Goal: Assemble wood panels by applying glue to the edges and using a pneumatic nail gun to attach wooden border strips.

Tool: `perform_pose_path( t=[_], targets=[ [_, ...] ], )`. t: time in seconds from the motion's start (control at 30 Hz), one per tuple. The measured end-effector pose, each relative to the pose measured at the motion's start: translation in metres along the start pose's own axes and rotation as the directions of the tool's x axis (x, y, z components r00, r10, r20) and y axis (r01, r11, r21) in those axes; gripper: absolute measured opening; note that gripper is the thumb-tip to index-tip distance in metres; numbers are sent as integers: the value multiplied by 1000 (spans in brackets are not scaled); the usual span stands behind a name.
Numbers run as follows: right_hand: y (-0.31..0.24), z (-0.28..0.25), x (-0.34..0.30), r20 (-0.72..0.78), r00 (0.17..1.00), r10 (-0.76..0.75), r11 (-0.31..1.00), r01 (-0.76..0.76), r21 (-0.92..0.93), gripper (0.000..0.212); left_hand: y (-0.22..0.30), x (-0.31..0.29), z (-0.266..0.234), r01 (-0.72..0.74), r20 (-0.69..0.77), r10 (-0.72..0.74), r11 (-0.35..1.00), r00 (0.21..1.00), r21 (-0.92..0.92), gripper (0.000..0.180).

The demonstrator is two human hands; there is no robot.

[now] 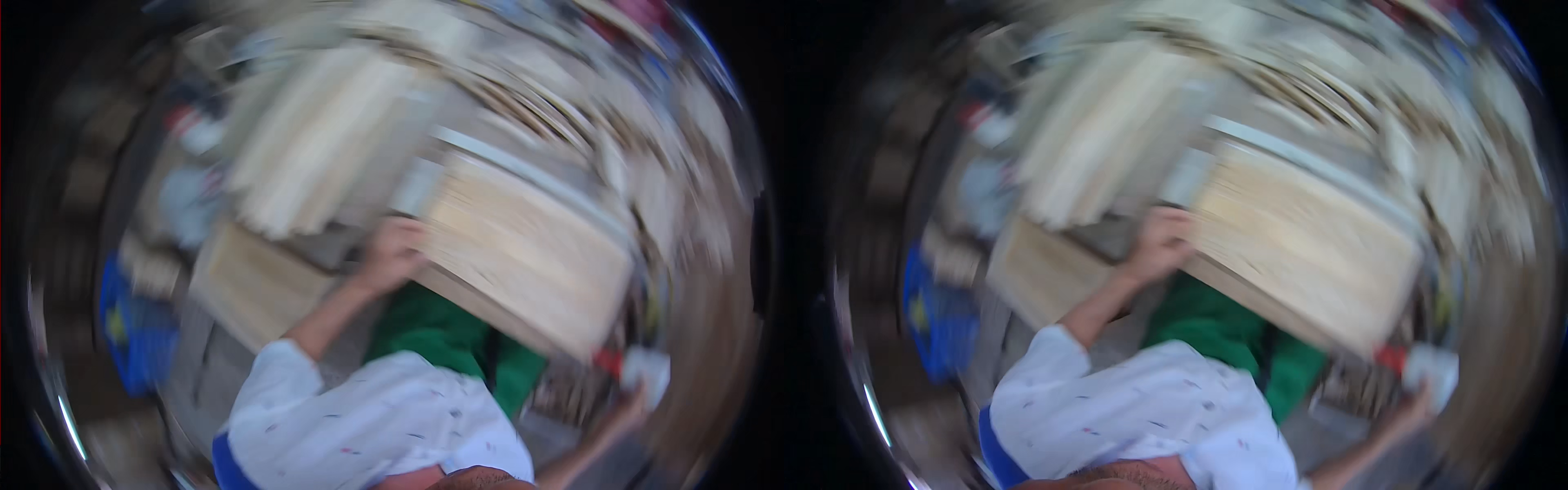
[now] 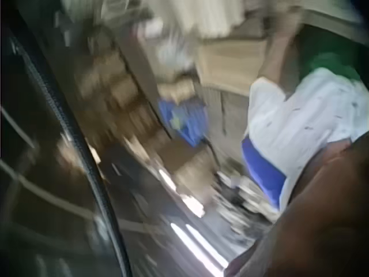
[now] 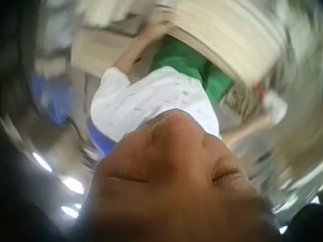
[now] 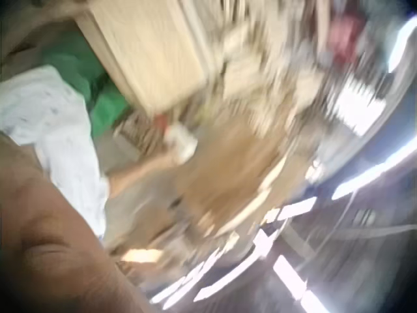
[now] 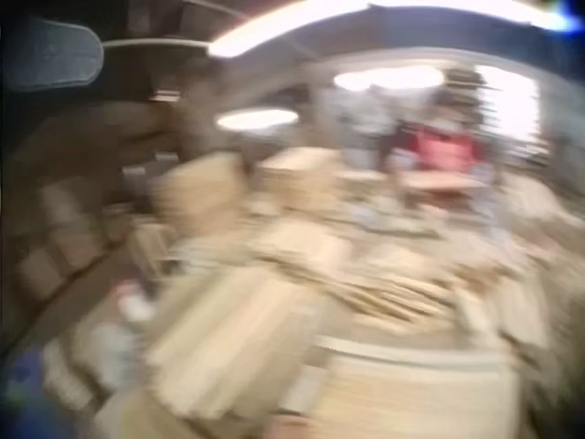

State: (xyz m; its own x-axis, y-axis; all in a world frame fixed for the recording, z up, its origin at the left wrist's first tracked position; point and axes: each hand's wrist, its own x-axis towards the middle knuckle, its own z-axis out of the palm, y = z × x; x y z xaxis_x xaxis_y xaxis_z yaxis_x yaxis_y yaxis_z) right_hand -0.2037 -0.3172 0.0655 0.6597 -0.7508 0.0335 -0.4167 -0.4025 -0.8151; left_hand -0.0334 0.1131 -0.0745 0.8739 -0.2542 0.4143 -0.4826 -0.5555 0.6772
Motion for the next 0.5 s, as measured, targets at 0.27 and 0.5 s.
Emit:
perform_pose_path(
  t=[0.27,0.5],
  targets=[
    [-38,216,125,342,833,-434,575,-37,818,29,-1,-3,8,-91,-136,87,996,987,-24,32],
    [-128,335,86,664,500,-556,600,-310,737,36,-11,-1,14,-43,-136,43,999,990,4,34]
  ],
)
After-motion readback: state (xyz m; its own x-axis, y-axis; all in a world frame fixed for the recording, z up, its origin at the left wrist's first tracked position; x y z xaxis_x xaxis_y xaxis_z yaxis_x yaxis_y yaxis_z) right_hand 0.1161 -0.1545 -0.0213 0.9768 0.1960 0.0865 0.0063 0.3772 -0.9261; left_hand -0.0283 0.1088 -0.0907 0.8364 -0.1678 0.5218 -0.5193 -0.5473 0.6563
